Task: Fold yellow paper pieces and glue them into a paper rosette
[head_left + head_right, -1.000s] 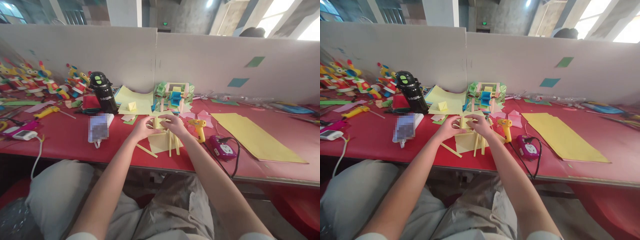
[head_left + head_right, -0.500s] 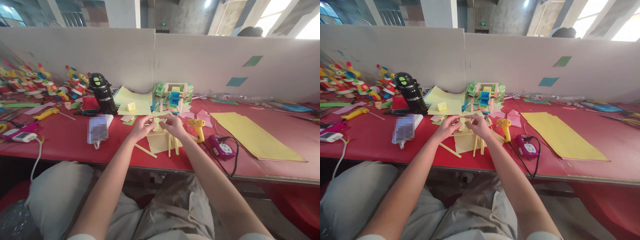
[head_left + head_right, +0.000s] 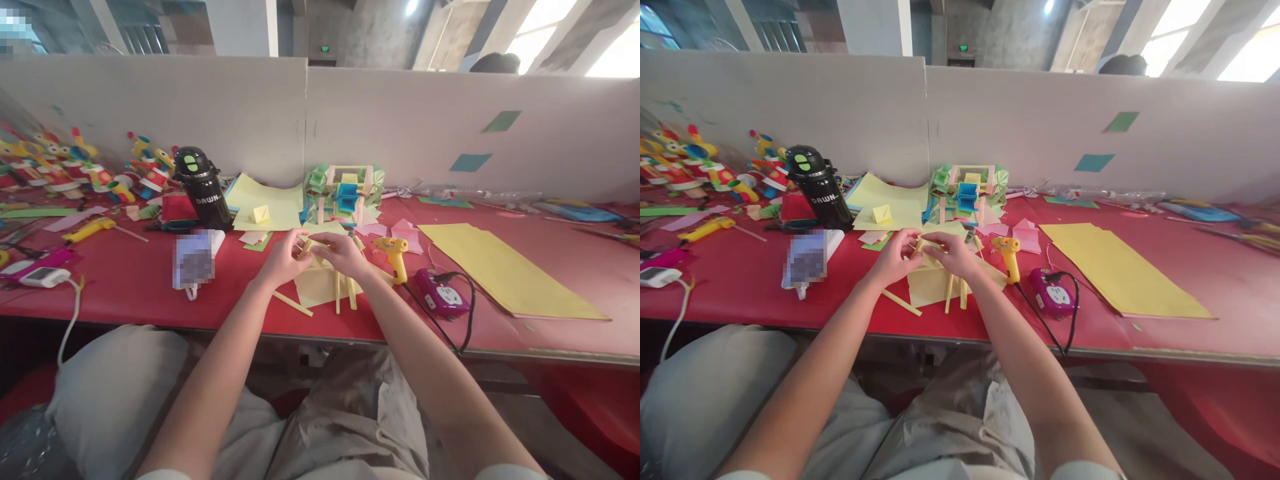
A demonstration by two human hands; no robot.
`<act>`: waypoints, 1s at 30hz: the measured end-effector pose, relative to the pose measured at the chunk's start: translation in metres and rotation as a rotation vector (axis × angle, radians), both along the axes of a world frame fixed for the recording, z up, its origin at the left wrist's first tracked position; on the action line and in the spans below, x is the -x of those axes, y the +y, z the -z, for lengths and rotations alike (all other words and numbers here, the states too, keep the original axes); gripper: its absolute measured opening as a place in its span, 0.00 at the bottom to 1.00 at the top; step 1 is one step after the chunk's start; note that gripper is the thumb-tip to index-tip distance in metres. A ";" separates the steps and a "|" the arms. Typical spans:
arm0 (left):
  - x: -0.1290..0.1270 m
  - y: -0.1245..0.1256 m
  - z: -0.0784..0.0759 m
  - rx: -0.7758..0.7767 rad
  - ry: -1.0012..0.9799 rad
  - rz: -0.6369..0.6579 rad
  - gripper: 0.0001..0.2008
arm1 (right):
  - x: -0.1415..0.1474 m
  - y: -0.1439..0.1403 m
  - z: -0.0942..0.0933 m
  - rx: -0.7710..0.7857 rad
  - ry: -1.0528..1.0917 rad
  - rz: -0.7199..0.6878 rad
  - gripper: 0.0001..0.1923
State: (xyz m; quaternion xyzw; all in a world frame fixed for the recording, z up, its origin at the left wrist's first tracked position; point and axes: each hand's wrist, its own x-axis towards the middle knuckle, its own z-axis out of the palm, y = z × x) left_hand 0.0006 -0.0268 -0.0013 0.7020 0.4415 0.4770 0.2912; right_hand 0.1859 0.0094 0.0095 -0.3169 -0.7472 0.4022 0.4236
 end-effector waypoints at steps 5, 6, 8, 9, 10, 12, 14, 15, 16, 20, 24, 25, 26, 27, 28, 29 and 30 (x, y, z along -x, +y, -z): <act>0.002 0.004 -0.003 0.034 -0.094 -0.039 0.21 | -0.001 0.001 0.000 0.035 0.161 -0.005 0.22; 0.002 0.005 -0.004 0.047 -0.098 -0.029 0.20 | -0.001 0.001 0.000 0.043 0.170 -0.009 0.23; 0.003 0.007 -0.004 0.046 -0.097 -0.009 0.17 | -0.002 0.001 0.001 0.047 0.175 -0.018 0.23; 0.004 0.008 -0.003 0.026 -0.086 -0.012 0.16 | -0.002 0.001 0.001 0.042 0.175 -0.020 0.23; 0.004 0.008 -0.003 -0.007 -0.064 -0.030 0.15 | -0.002 0.001 0.002 0.033 0.172 -0.022 0.23; 0.005 0.008 -0.003 -0.088 0.021 -0.086 0.10 | -0.001 0.000 0.003 0.014 0.146 -0.024 0.23; 0.006 0.006 -0.004 -0.172 0.142 -0.138 0.06 | 0.000 -0.002 0.003 -0.006 0.089 -0.016 0.23; 0.007 0.005 -0.004 -0.205 0.203 -0.152 0.05 | 0.000 -0.003 0.003 -0.017 0.057 -0.011 0.23; 0.007 0.005 -0.005 -0.232 0.256 -0.160 0.05 | 0.001 -0.004 0.003 -0.030 0.028 -0.007 0.23; 0.007 0.002 -0.007 -0.286 0.367 -0.181 0.07 | 0.002 -0.006 0.002 -0.078 -0.006 0.013 0.21; 0.007 0.002 -0.006 -0.316 0.398 -0.179 0.08 | 0.003 -0.006 0.002 -0.121 -0.024 0.067 0.19; 0.007 0.001 -0.006 -0.321 0.399 -0.178 0.08 | 0.004 -0.006 0.002 -0.137 -0.034 0.080 0.18; 0.006 0.001 -0.006 -0.326 0.398 -0.178 0.08 | 0.004 -0.006 0.001 -0.157 -0.045 0.093 0.18; 0.006 0.001 -0.006 -0.329 0.396 -0.180 0.08 | 0.004 -0.006 0.001 -0.178 -0.056 0.105 0.18; 0.006 0.000 -0.006 -0.331 0.393 -0.182 0.08 | 0.004 -0.007 0.000 -0.199 -0.067 0.116 0.17; 0.006 -0.001 -0.006 -0.332 0.389 -0.185 0.07 | 0.004 -0.007 -0.001 -0.219 -0.074 0.126 0.17; 0.005 -0.001 -0.006 -0.332 0.382 -0.189 0.07 | 0.004 -0.008 -0.002 -0.234 -0.077 0.134 0.17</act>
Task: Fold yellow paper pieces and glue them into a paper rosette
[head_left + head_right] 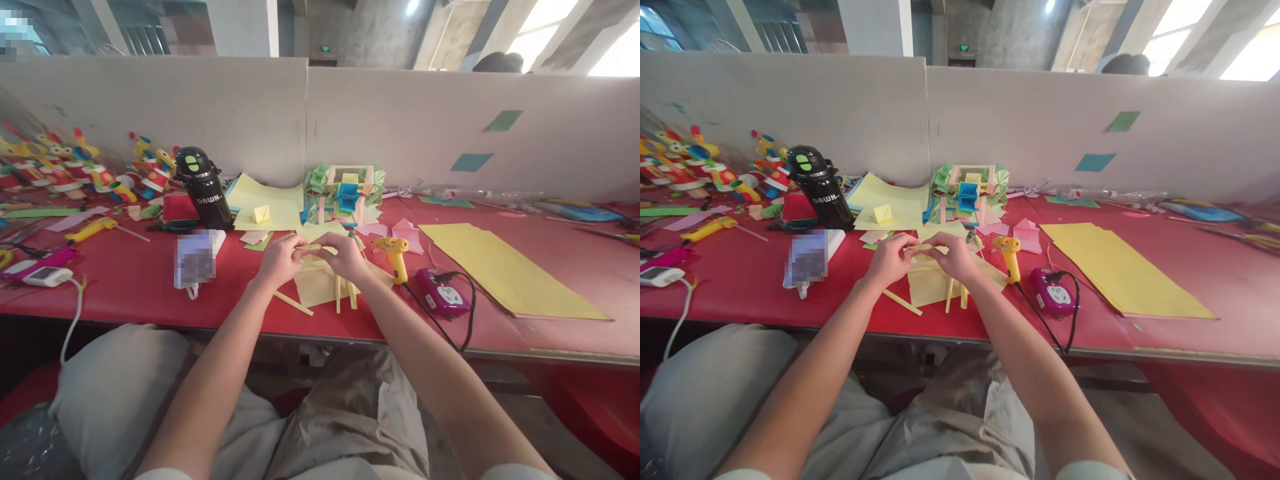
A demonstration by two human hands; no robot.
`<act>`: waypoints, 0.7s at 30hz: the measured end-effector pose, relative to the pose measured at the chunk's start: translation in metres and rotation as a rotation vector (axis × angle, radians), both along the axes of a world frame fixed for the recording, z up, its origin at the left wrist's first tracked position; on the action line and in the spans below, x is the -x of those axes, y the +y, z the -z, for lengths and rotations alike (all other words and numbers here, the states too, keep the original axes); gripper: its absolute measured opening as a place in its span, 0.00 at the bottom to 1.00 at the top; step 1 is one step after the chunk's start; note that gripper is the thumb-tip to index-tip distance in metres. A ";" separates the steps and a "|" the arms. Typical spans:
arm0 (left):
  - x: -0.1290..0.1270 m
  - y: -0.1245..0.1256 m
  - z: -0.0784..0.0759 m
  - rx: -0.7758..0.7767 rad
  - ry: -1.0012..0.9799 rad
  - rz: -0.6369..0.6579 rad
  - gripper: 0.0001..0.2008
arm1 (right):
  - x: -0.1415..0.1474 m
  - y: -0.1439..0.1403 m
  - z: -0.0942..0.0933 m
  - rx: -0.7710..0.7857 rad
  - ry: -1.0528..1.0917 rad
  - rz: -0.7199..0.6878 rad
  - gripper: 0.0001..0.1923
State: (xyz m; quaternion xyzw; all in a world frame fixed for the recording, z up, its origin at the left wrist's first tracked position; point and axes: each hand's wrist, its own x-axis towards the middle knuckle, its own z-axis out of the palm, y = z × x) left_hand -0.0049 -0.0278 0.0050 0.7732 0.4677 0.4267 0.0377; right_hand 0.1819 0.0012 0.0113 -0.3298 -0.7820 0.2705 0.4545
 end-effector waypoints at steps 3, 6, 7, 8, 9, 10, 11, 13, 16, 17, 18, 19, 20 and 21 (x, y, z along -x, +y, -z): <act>0.000 0.000 -0.001 0.003 -0.037 -0.001 0.06 | 0.000 -0.002 -0.001 -0.002 0.016 0.001 0.17; -0.001 0.001 -0.001 0.027 -0.137 0.020 0.05 | 0.001 -0.001 0.000 0.063 0.087 -0.004 0.19; -0.001 0.002 -0.001 0.048 -0.190 0.029 0.05 | 0.002 0.000 0.001 0.087 0.121 0.003 0.20; -0.002 0.002 0.000 0.077 -0.247 0.036 0.06 | 0.002 0.001 0.002 0.112 0.156 0.011 0.21; -0.002 0.003 0.000 0.113 -0.304 0.040 0.08 | 0.003 0.002 0.003 0.138 0.188 0.013 0.23; -0.003 0.003 0.000 0.150 -0.355 0.042 0.11 | 0.003 0.002 0.004 0.161 0.217 0.008 0.25; -0.004 0.003 0.000 0.184 -0.397 0.044 0.13 | 0.003 0.003 0.004 0.180 0.238 0.000 0.26; -0.005 0.002 -0.001 0.233 -0.450 0.057 0.15 | 0.004 0.003 0.005 0.197 0.259 -0.012 0.27; -0.006 0.002 -0.002 0.272 -0.501 0.089 0.15 | 0.004 0.003 0.004 0.197 0.278 -0.010 0.25; -0.005 0.003 -0.002 0.276 -0.519 0.093 0.15 | 0.004 0.003 0.004 0.203 0.298 -0.016 0.25; -0.004 0.003 -0.002 0.275 -0.538 0.088 0.14 | 0.003 0.004 0.003 0.216 0.328 -0.024 0.24; -0.004 0.004 -0.002 0.269 -0.555 0.075 0.13 | 0.002 0.005 0.002 0.240 0.368 -0.035 0.22; -0.002 0.005 -0.001 0.260 -0.569 0.054 0.13 | 0.000 0.006 0.000 0.279 0.418 -0.050 0.20; -0.001 0.006 -0.001 0.251 -0.579 0.030 0.13 | -0.002 0.006 -0.002 0.339 0.474 -0.077 0.17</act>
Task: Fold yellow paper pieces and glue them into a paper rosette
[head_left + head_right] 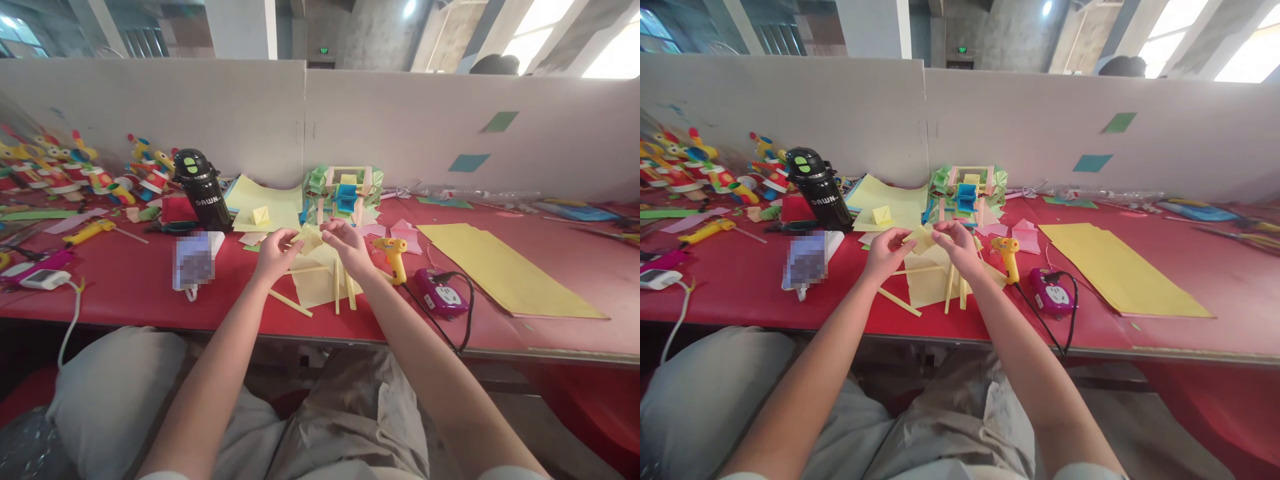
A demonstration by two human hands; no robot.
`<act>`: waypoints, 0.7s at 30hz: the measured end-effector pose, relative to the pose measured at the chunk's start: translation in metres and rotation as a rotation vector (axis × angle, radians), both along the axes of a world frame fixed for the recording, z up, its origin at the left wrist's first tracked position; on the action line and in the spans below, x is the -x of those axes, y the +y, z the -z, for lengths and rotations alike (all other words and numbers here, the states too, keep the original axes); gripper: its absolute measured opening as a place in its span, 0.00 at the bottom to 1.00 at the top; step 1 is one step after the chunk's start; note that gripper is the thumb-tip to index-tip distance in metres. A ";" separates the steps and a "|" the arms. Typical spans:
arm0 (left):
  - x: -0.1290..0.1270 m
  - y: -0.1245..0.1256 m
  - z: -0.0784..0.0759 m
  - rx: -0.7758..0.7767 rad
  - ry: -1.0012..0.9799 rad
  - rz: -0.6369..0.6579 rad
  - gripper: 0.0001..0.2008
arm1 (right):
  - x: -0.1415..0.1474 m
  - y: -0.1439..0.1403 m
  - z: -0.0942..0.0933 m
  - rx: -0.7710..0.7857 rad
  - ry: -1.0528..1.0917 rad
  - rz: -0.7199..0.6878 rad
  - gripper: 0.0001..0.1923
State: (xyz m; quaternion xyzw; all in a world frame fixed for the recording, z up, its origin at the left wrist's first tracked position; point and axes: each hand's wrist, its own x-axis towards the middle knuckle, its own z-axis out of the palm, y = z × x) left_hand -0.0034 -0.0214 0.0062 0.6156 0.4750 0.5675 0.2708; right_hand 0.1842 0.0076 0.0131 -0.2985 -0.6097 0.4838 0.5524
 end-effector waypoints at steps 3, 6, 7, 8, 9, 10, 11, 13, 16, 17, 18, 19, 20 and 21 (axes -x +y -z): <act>0.002 0.001 0.000 0.008 0.002 -0.061 0.12 | -0.009 0.000 -0.008 0.215 0.194 -0.199 0.13; 0.001 0.000 0.000 0.016 0.011 -0.071 0.12 | -0.017 -0.003 -0.014 0.382 0.362 -0.405 0.11; 0.001 0.000 0.000 0.016 0.012 -0.071 0.12 | -0.018 -0.004 -0.015 0.415 0.409 -0.452 0.11; 0.000 0.000 0.000 0.014 0.010 -0.072 0.11 | -0.019 -0.004 -0.015 0.440 0.449 -0.491 0.10; 0.000 0.000 0.000 0.012 0.010 -0.073 0.11 | -0.019 -0.005 -0.016 0.458 0.480 -0.520 0.09; -0.001 0.000 0.000 0.009 0.012 -0.075 0.11 | -0.020 -0.005 -0.016 0.471 0.501 -0.536 0.09; -0.001 -0.001 0.000 0.007 0.015 -0.078 0.11 | -0.020 -0.005 -0.016 0.481 0.511 -0.538 0.09; -0.001 -0.001 -0.001 0.006 0.025 -0.083 0.11 | -0.019 -0.005 -0.016 0.490 0.511 -0.521 0.10; -0.001 -0.001 -0.002 0.010 0.041 -0.088 0.11 | -0.018 -0.004 -0.015 0.471 0.482 -0.474 0.11; 0.000 -0.001 -0.002 0.010 0.044 -0.087 0.12 | -0.017 -0.003 -0.015 0.460 0.464 -0.448 0.11; 0.000 -0.001 -0.002 0.011 0.046 -0.086 0.12 | -0.016 -0.001 -0.013 0.447 0.441 -0.413 0.12; 0.000 -0.001 -0.002 0.012 0.045 -0.085 0.12 | -0.015 0.001 -0.012 0.433 0.411 -0.370 0.14; 0.000 -0.001 -0.001 0.014 0.043 -0.084 0.12 | -0.014 0.003 -0.010 0.413 0.372 -0.321 0.15; 0.000 -0.001 -0.001 0.016 0.037 -0.081 0.13 | -0.013 0.005 -0.007 0.386 0.329 -0.265 0.17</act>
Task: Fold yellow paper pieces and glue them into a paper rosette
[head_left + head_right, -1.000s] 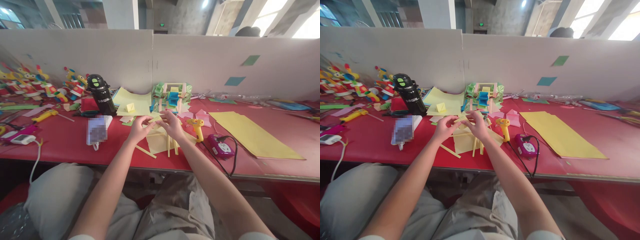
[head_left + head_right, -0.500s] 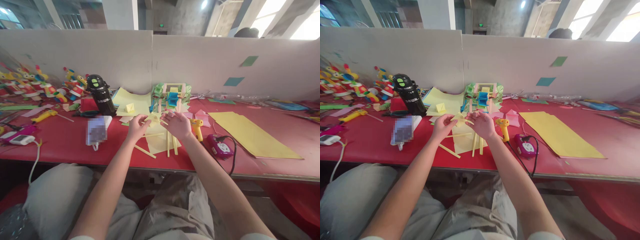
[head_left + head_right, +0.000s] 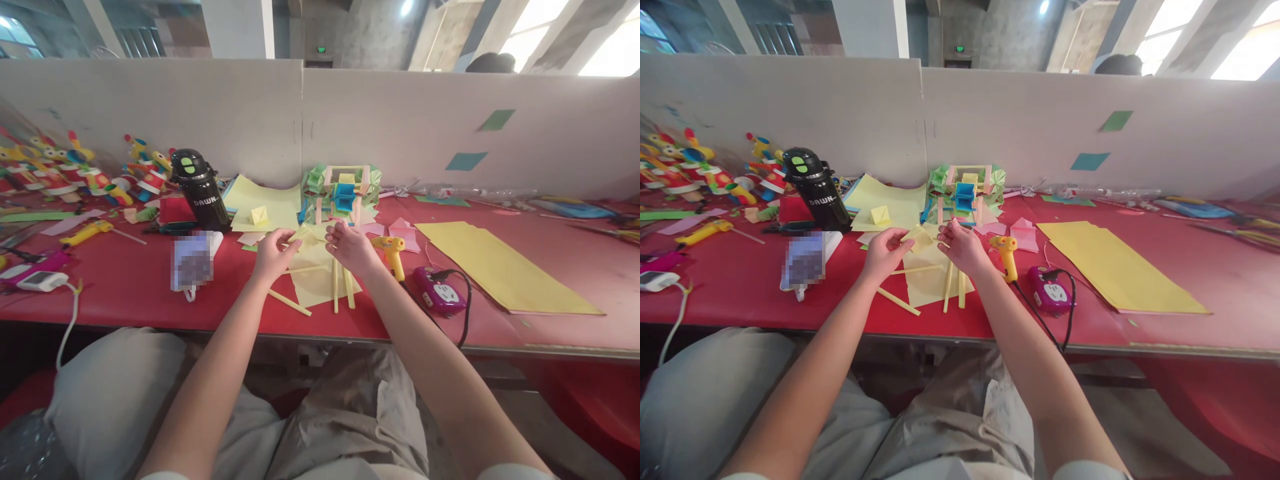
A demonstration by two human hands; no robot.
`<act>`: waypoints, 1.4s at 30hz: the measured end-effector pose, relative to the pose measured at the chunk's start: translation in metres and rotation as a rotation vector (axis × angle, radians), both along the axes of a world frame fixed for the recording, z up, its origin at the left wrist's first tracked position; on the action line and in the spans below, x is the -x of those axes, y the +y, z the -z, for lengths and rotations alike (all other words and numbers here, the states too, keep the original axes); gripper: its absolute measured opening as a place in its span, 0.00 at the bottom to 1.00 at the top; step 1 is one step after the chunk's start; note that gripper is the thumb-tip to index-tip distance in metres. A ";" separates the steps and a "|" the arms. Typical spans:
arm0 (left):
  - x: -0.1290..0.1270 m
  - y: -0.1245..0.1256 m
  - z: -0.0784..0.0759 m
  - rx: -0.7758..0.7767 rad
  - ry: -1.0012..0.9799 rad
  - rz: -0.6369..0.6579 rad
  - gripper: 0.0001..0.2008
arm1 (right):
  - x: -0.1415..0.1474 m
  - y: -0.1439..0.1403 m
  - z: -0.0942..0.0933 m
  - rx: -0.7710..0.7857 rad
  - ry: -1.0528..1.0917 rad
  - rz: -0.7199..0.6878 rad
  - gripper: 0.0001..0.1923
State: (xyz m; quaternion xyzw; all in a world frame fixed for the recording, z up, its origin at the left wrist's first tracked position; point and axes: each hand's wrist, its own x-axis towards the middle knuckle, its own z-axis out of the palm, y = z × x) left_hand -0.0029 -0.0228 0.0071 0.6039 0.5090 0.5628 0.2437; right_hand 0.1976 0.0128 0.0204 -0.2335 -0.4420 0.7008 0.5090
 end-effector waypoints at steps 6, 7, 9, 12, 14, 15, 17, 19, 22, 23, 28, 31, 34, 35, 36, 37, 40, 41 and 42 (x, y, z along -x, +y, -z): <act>-0.001 0.001 0.002 0.022 -0.046 0.010 0.13 | 0.007 0.005 0.017 -0.355 -0.438 0.385 0.23; -0.001 0.002 0.002 0.034 -0.049 0.008 0.14 | 0.009 0.004 0.019 -0.445 -0.511 0.414 0.22; 0.000 0.003 0.002 0.059 -0.060 0.013 0.15 | 0.013 0.000 0.022 -0.585 -0.615 0.417 0.23; 0.000 0.004 0.002 0.096 -0.105 0.060 0.18 | 0.018 -0.004 0.024 -0.644 -0.686 0.385 0.29; 0.000 0.002 -0.001 0.132 -0.169 0.137 0.20 | 0.019 -0.006 0.023 -0.612 -0.678 0.370 0.30; 0.000 0.001 -0.002 0.151 -0.209 0.191 0.21 | 0.019 -0.007 0.021 -0.585 -0.659 0.352 0.29; 0.000 -0.001 -0.006 0.177 -0.286 0.295 0.23 | 0.018 -0.010 0.016 -0.528 -0.605 0.288 0.26; 0.000 -0.004 -0.009 0.185 -0.332 0.355 0.22 | 0.016 -0.012 0.010 -0.473 -0.549 0.209 0.23; 0.001 -0.005 -0.010 0.206 -0.348 0.341 0.21 | 0.016 -0.013 0.006 -0.376 -0.496 0.148 0.25; 0.002 -0.005 -0.010 0.218 -0.347 0.325 0.21 | 0.016 -0.013 0.007 -0.336 -0.485 0.152 0.26; 0.001 -0.004 -0.008 0.270 -0.382 0.274 0.22 | 0.017 -0.010 0.012 -0.214 -0.452 0.184 0.28; -0.001 -0.004 -0.009 0.292 -0.433 0.290 0.22 | 0.019 -0.010 0.013 -0.203 -0.426 0.169 0.27; -0.002 -0.005 -0.010 0.311 -0.459 0.291 0.21 | 0.020 -0.011 0.012 -0.209 -0.395 0.139 0.26; -0.002 -0.005 -0.010 0.312 -0.459 0.286 0.21 | 0.021 -0.012 0.011 -0.210 -0.389 0.131 0.25; -0.002 -0.005 -0.010 0.311 -0.458 0.281 0.21 | 0.021 -0.012 0.011 -0.211 -0.386 0.125 0.25; -0.001 -0.005 -0.010 0.311 -0.457 0.280 0.21 | 0.021 -0.012 0.011 -0.211 -0.386 0.121 0.24; 0.000 -0.003 -0.009 0.319 -0.467 0.283 0.21 | 0.021 -0.012 0.011 -0.216 -0.388 0.100 0.23; 0.000 -0.003 -0.009 0.320 -0.476 0.278 0.21 | 0.021 -0.011 0.011 -0.219 -0.389 0.092 0.22; -0.001 -0.003 -0.009 0.320 -0.486 0.270 0.21 | 0.020 -0.011 0.010 -0.220 -0.388 0.089 0.22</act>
